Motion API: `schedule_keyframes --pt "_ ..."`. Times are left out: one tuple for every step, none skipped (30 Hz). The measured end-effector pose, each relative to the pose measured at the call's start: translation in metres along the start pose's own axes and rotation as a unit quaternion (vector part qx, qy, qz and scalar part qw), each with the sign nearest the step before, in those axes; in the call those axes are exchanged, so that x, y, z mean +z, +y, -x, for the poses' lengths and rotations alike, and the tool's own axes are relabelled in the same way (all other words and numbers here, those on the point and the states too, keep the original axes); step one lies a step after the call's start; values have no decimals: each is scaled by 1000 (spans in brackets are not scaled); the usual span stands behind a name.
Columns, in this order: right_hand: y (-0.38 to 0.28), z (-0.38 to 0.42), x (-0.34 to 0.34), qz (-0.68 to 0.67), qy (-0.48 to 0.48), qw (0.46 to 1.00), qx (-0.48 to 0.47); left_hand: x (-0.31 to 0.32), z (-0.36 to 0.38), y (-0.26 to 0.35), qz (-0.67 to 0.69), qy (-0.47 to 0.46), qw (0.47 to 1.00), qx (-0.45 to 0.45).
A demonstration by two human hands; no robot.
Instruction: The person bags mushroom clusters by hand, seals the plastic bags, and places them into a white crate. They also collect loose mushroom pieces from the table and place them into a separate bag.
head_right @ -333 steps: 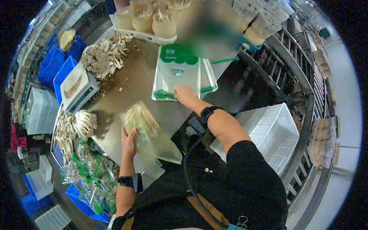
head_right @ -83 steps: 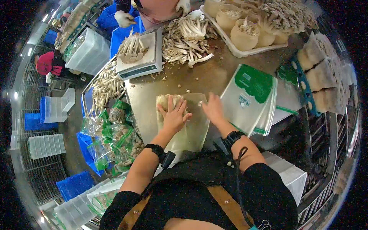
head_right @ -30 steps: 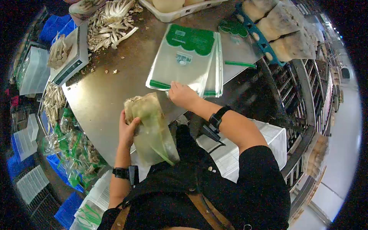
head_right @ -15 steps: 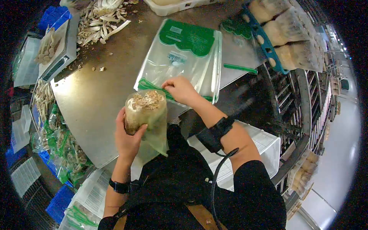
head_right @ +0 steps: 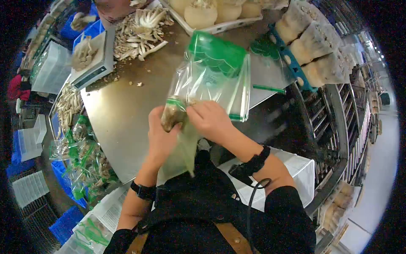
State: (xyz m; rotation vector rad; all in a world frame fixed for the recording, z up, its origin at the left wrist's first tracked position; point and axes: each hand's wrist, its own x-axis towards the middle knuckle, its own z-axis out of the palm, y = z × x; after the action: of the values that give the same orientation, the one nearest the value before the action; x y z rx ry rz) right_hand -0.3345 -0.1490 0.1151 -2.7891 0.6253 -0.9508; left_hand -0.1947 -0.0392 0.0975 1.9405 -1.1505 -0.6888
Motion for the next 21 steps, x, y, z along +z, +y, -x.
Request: schedule_keyframes --pt "-8 -4 -2 -10 -18 999 -50 -9 0 1 88 28 994 -61" --pt "-17 -6 -5 -20 -37 994 -97 -17 1 4 86 31 994 -57" --pt "-30 -7 -7 -19 -34 994 -98 -25 0 9 162 30 986 -34" --pt "-42 -14 -6 -19 -67 988 -138 -34 -3 14 237 32 971 -7" --pt "-50 -24 -5 -17 -98 978 -181 -41 -6 9 236 40 971 3" --pt "-49 -25 -4 -24 -82 983 -162 -45 -7 -4 248 35 968 5" --pt "-48 -25 -5 -24 -74 983 -169 -55 -7 -12 258 29 966 6" --pt "-46 -26 -7 20 -32 995 -91 -68 -4 -12 253 37 967 13" --pt "-41 -29 -7 61 10 998 -16 -80 -1 -10 277 39 960 -11" --pt "-40 -32 -3 34 -15 999 22 -92 5 -9 300 42 952 -36" --pt "-40 -36 3 7 -38 997 60 -99 9 -14 293 56 954 -24" --pt "-43 -35 12 -16 -76 992 98 -100 10 -26 270 94 958 -25" --pt "-50 -31 23 -40 -113 984 133 -100 7 -38 248 134 959 -23" --pt "-60 -28 34 -54 -96 986 124 -96 6 -52 307 169 934 -66" --pt "-72 -24 43 -68 -82 987 116 -95 7 -64 368 201 901 -109" --pt "-82 -22 52 -91 -81 985 119 -101 10 -70 365 215 901 -96" --pt "-89 -26 56 -112 -83 983 122 -108 13 -72 375 202 893 -144" --pt "-92 -33 59 -115 -77 984 109 -116 13 -76 384 187 883 -194" --pt "-96 -41 58 -126 -107 978 128 -130 14 -72 384 197 883 -185" --pt "-103 -51 53 -137 -139 969 150 -148 19 -65 406 162 877 -198" --pt "-107 -62 47 -139 -134 970 144 -163 22 -63 427 125 870 -211"
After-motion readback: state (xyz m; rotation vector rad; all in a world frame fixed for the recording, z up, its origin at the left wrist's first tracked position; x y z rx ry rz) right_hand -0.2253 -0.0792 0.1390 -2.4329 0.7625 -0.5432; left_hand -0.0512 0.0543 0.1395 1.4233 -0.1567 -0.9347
